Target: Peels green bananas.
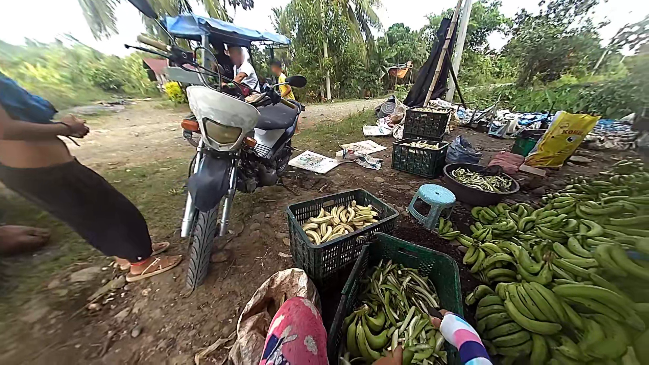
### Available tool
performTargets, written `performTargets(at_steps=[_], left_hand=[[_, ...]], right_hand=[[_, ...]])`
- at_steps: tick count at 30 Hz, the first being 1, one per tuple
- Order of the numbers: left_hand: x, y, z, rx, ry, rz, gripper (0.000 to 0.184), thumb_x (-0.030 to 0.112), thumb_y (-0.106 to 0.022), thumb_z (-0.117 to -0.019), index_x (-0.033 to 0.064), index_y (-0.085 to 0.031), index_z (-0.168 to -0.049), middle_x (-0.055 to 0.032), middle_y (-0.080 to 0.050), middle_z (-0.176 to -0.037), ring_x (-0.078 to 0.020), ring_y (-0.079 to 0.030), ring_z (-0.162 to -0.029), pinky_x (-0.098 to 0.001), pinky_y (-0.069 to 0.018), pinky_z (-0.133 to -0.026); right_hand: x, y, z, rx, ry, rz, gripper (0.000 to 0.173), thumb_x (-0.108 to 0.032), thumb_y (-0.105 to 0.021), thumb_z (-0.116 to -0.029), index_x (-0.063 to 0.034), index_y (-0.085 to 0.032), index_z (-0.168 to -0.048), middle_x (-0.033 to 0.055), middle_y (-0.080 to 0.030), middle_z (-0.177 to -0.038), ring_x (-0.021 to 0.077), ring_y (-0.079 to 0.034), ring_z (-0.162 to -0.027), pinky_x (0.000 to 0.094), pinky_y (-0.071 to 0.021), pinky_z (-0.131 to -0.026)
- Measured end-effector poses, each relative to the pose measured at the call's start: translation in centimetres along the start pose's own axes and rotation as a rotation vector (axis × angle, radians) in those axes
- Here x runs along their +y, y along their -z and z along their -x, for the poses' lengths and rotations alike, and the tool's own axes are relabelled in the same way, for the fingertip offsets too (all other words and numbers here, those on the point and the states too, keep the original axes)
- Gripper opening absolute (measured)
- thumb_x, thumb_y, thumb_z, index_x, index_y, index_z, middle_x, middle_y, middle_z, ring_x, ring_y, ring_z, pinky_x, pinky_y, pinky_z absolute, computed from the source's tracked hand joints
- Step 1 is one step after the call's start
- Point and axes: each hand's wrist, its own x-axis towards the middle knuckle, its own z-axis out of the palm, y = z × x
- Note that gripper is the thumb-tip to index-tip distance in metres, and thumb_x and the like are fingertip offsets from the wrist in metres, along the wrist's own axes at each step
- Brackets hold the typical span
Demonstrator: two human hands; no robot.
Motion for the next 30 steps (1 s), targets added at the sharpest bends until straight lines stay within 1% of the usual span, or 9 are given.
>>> performTargets(at_steps=[2, 4, 12, 14, 16, 18, 24, 26, 30], left_hand=[[-1.6, -0.2, -0.3, -0.062, 0.079, -0.113, 0.073, 0.008, -0.061, -0.0959, 0.0057, -0.025, -0.16, -0.0298, -0.051, -0.146, -0.0495, -0.057, -0.127, -0.0667, -0.0463, -0.102], [-2.4, 0.1, -0.3, -0.084, 0.092, -0.131, 0.075, 0.008, -0.063, -0.0943, 0.0079, -0.025, -0.16, -0.0287, -0.054, -0.143, -0.0495, -0.058, -0.125, -0.0679, -0.0468, -0.1], [0.5, 8.1, 3.3, -0.051, -0.127, -0.146, 0.068, 0.013, -0.064, -0.0952, 0.0101, -0.034, -0.157, -0.0275, -0.061, -0.134, -0.0481, -0.06, -0.122, -0.0699, -0.046, -0.098], [0.8, 9.7, 3.9, -0.036, -0.161, -0.183, 0.067, 0.011, -0.065, -0.0938, 0.0088, -0.037, -0.155, -0.0259, -0.059, -0.138, -0.0467, -0.059, -0.124, -0.0691, -0.046, -0.099], [0.6, 11.0, 4.0, -0.032, -0.192, -0.218, 0.067, 0.007, -0.067, -0.0926, 0.0077, -0.039, -0.154, -0.0251, -0.053, -0.145, -0.046, -0.055, -0.129, -0.0677, -0.045, -0.102], [0.2, 11.5, 3.9, -0.022, -0.218, -0.248, 0.069, 0.003, -0.067, -0.0911, 0.0098, -0.04, -0.154, -0.0247, -0.048, -0.15, -0.0461, -0.054, -0.13, -0.0669, -0.0452, -0.102], [-1.2, 9.3, 2.5, 0.053, -0.242, -0.126, 0.063, 0.001, -0.065, -0.0917, 0.0116, -0.046, -0.151, -0.021, -0.055, -0.146, -0.0421, -0.055, -0.132, -0.0645, -0.0439, -0.106], [-1.3, 7.9, 2.0, 0.046, -0.231, -0.081, 0.068, 0.002, -0.065, -0.0918, 0.0155, -0.042, -0.155, -0.023, -0.056, -0.144, -0.0439, -0.056, -0.129, -0.0662, -0.0448, -0.104], [-1.7, 5.4, 0.9, -0.035, -0.183, -0.09, 0.087, 0.011, -0.068, -0.0943, 0.0248, -0.019, -0.165, -0.0299, -0.052, -0.144, -0.0506, -0.057, -0.125, -0.0691, -0.0454, -0.101]], right_hand=[[0.0, 0.2, 1.0, -0.017, 0.006, 0.003, 0.056, -0.043, -0.05, -0.1073, -0.0029, -0.053, -0.147, 0.0216, -0.057, -0.146, 0.0335, -0.052, -0.14, 0.0525, -0.036, -0.118], [0.5, 0.7, 1.9, -0.005, -0.002, 0.018, 0.055, -0.044, -0.049, -0.107, -0.0053, -0.054, -0.146, 0.0193, -0.059, -0.145, 0.0325, -0.053, -0.139, 0.0536, -0.0372, -0.117], [1.9, 1.9, 3.7, 0.009, -0.036, 0.004, 0.057, -0.045, -0.048, -0.1076, -0.0062, -0.051, -0.149, 0.0198, -0.056, -0.147, 0.032, -0.051, -0.141, 0.0529, -0.0358, -0.118], [2.3, 1.5, 3.0, 0.029, -0.048, 0.025, 0.056, -0.047, -0.049, -0.1067, -0.0084, -0.053, -0.148, 0.0178, -0.059, -0.146, 0.0314, -0.053, -0.14, 0.0539, -0.0377, -0.117], [2.0, 1.5, 3.4, 0.021, -0.026, 0.002, 0.056, -0.044, -0.049, -0.1073, -0.0055, -0.052, -0.148, 0.0193, -0.058, -0.146, 0.0319, -0.052, -0.14, 0.0523, -0.0368, -0.118], [1.7, 1.5, 3.7, 0.025, 0.011, -0.055, 0.055, -0.039, -0.051, -0.1073, -0.0008, -0.052, -0.147, 0.0231, -0.057, -0.145, 0.0334, -0.052, -0.139, 0.051, -0.0353, -0.119], [0.9, 1.4, 3.3, 0.008, 0.011, 0.003, 0.056, -0.044, -0.049, -0.1071, -0.0056, -0.053, -0.147, 0.0203, -0.058, -0.145, 0.0328, -0.052, -0.14, 0.0539, -0.0361, -0.118], [0.6, 0.9, 2.7, -0.009, 0.01, 0.011, 0.056, -0.043, -0.05, -0.1072, -0.0041, -0.052, -0.148, 0.0211, -0.058, -0.145, 0.033, -0.052, -0.14, 0.0527, -0.0361, -0.118], [-0.1, 0.3, 1.6, -0.042, 0.003, 0.07, 0.056, -0.045, -0.049, -0.1071, -0.0068, -0.052, -0.148, 0.0199, -0.057, -0.147, 0.0329, -0.052, -0.14, 0.055, -0.0366, -0.117]])
